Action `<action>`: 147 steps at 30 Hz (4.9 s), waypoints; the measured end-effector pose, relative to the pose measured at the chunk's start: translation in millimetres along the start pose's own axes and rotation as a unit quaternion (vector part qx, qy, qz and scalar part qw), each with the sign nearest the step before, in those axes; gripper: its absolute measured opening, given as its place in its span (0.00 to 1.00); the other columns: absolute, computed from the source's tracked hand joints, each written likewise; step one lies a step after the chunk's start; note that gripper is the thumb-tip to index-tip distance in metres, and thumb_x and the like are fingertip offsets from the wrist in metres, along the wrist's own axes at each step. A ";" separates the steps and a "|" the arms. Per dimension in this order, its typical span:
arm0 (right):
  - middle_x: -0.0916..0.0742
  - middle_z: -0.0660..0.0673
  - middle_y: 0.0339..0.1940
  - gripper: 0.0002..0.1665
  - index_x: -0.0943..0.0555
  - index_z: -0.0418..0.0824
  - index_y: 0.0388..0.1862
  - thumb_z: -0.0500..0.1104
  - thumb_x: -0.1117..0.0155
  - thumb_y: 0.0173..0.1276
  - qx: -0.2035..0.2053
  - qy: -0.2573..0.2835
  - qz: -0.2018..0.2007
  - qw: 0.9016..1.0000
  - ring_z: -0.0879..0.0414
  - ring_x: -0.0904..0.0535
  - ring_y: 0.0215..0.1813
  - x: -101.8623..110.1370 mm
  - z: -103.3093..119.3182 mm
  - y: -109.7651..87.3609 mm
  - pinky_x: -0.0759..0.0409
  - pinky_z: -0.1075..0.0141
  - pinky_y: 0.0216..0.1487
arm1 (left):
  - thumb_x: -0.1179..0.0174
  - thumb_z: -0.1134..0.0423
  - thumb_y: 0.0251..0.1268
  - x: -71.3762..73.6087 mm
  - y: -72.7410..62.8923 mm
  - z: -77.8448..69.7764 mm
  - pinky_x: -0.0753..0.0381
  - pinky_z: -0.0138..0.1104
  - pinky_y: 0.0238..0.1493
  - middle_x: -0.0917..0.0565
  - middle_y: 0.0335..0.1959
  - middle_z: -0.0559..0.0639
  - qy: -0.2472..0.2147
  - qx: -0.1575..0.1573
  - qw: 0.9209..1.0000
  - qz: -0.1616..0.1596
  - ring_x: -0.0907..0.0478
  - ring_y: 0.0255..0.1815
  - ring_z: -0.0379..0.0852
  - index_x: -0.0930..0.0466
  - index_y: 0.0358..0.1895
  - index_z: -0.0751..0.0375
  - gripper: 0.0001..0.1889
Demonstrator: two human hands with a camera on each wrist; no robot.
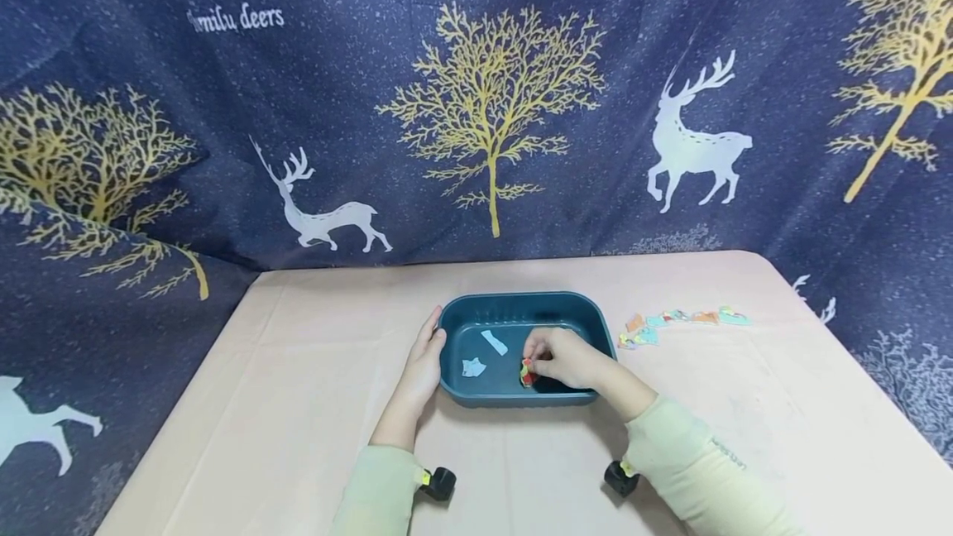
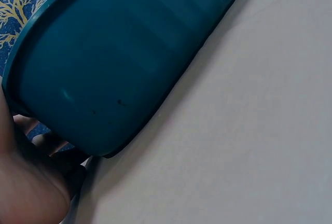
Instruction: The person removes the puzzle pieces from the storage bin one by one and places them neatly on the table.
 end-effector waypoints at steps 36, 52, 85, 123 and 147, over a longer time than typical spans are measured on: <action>0.12 0.42 0.36 0.11 0.18 0.36 0.45 0.39 0.36 0.65 -0.032 0.122 -0.176 0.976 0.53 0.16 0.37 46.6 -9.1 -22.2 0.18 0.71 0.32 | 0.68 0.58 0.78 -0.7 -6.4 -4.7 0.59 0.57 0.75 0.51 0.77 0.53 0.011 0.002 1.000 -0.002 0.59 0.78 0.57 0.54 0.76 0.54 0.26; 0.14 0.30 0.39 0.18 0.22 0.27 0.49 0.39 0.37 0.66 -0.043 0.187 -0.239 0.952 0.65 0.16 0.33 70.4 -27.0 -52.1 0.15 0.66 0.33 | 0.68 0.58 0.78 -0.2 5.6 9.9 0.59 0.57 0.74 0.51 0.77 0.51 0.003 0.003 1.000 -0.004 0.59 0.78 0.56 0.53 0.76 0.51 0.26; 0.15 0.66 0.29 0.18 0.21 0.29 0.51 0.38 0.36 0.65 -0.073 0.199 -0.349 0.913 0.68 0.16 0.31 93.6 -66.9 -96.5 0.16 0.69 0.30 | 0.67 0.50 0.77 0.9 15.2 29.2 0.60 0.55 0.75 0.51 0.77 0.45 0.010 -0.014 1.000 -0.010 0.60 0.79 0.52 0.53 0.75 0.43 0.26; 0.12 0.56 0.32 0.18 0.21 0.37 0.52 0.46 0.38 0.68 -0.255 0.277 -0.337 0.863 0.67 0.16 0.28 104.5 -135.4 -131.4 0.15 0.69 0.30 | 0.68 0.51 0.77 1.0 16.4 28.3 0.60 0.56 0.75 0.52 0.78 0.46 0.024 -0.012 1.000 -0.005 0.61 0.79 0.53 0.55 0.76 0.44 0.26; 0.15 0.63 0.26 0.27 0.31 0.23 0.62 0.38 0.43 0.69 -0.281 0.241 -0.320 0.872 0.70 0.17 0.28 96.5 -148.9 -127.4 0.15 0.70 0.29 | 0.69 0.51 0.78 1.3 18.0 29.7 0.60 0.57 0.75 0.53 0.78 0.47 0.024 0.000 1.000 -0.004 0.61 0.79 0.54 0.55 0.76 0.44 0.27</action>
Point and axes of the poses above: each hand's wrist, its own y-axis towards the middle knuckle, its own x-axis out of the back of the hand, z = x × y, the point moved 4 cm from there along y, towards the middle knuckle
